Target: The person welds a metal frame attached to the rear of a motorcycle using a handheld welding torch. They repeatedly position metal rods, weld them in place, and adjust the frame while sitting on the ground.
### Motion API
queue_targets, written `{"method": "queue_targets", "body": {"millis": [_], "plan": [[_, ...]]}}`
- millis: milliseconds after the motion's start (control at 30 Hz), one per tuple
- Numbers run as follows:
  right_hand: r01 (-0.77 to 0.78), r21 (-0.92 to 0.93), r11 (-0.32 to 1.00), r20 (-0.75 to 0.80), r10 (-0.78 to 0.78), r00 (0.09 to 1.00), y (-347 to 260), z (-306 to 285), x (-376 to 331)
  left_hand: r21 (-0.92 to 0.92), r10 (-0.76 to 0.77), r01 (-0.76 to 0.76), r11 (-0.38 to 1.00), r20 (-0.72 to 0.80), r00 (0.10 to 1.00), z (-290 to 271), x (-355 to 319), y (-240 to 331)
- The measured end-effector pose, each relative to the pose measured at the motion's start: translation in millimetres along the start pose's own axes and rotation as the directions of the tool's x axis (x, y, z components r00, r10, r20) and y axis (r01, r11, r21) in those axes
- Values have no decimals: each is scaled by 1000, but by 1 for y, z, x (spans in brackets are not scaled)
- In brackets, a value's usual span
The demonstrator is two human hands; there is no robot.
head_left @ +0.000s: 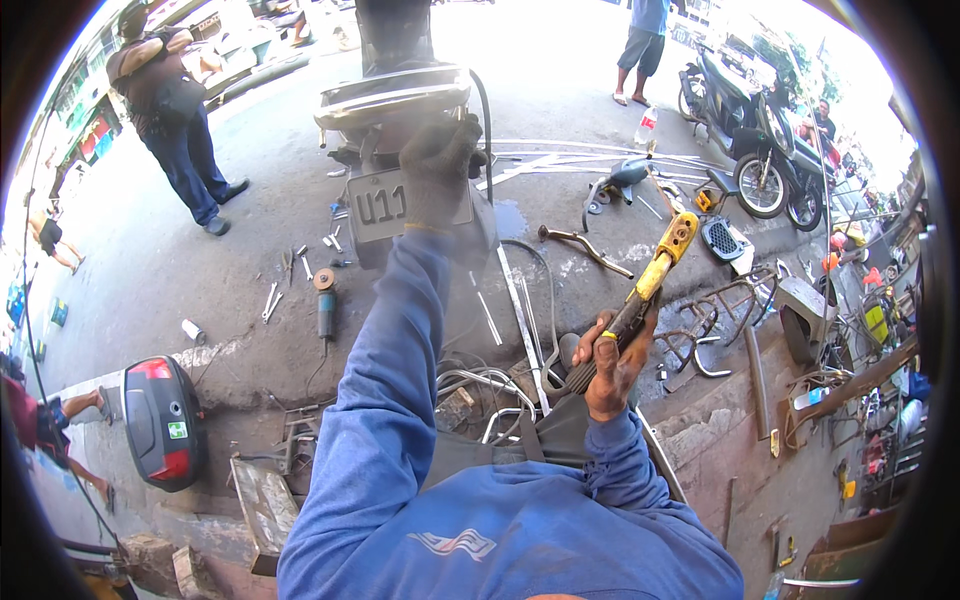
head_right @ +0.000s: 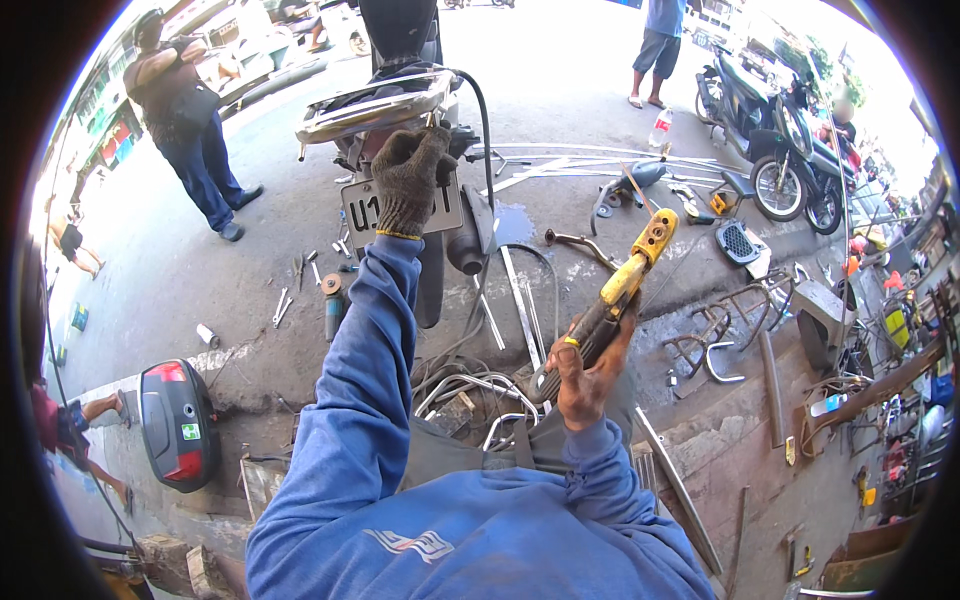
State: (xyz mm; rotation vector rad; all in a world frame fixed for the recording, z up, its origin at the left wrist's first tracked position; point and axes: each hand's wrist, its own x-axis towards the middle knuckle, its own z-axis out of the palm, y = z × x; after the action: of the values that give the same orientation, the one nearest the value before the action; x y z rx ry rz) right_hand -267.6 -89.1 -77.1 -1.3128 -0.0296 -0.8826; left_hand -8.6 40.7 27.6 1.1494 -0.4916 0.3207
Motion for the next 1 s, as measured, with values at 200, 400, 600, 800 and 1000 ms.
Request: {"method": "queue_targets", "body": {"millis": [200, 400, 600, 800, 1000], "plan": [[27, -46, 999, 31, -25, 999, 4, 2, -4, 10, -50, 50, 999, 27, 998, -4, 3, 5], [12, -49, 999, -4, -12, 1000, 4, 8, -1, 4, -64, 63, 998, 39, 997, -8, 5, 8], [12, -40, 999, -18, -13, 1000, 4, 10, -2, -18, -53, 54, 998, 53, 997, -4, 2, 5], [10, -36, 999, -35, -11, 999, 8, 5, -4, -49, -69, 68, 996, -19, 997, 0, 1, -2], [37, -13, 999, -48, -38, 998, 11, 4, 0, -88, -51, 51, 995, 9, 999, 5, 1, -7]]}}
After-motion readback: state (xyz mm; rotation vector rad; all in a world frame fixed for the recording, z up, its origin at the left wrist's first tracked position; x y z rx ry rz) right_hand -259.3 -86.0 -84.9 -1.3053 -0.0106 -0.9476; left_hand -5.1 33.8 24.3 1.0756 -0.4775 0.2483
